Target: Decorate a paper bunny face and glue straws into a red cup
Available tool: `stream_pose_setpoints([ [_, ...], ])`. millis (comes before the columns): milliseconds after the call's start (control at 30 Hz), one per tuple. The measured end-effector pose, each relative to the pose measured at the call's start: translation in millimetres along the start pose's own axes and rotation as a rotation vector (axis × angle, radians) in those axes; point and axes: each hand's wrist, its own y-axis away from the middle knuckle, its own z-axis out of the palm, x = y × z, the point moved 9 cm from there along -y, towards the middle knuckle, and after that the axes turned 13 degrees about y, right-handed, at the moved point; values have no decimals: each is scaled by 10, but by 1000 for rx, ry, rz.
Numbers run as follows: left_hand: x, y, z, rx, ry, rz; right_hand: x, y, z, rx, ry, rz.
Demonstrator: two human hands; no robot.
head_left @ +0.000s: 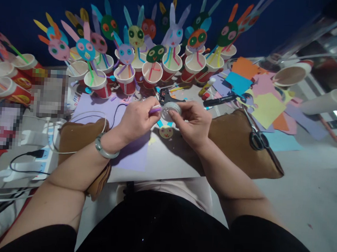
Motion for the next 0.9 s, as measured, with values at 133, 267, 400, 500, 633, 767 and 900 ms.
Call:
stream_pose_setpoints([
  [133, -77, -24, -35, 57, 235, -101, 61, -18, 40, -40, -106, 44],
  [267, -124, -30, -30, 84, 363, -141, 84, -43, 27, -27, -126, 51],
  [400, -108, -12, 7, 46, 290, -103, 57, -49, -21, 21, -59, 4],
  [500, -43, 16, 20, 18, 113, -6, 4, -37, -43, 38, 37, -66],
  [633, 24, 49, 45, -23, -90, 81, -38, -21, -36, 18, 128, -128],
  [767, 41, 32, 7, 2, -19, 57, -58, -19, -30, 9, 116, -145],
  [900, -52, -6, -53, 94, 260, -56, -11, -34, -13, -10, -65, -64],
])
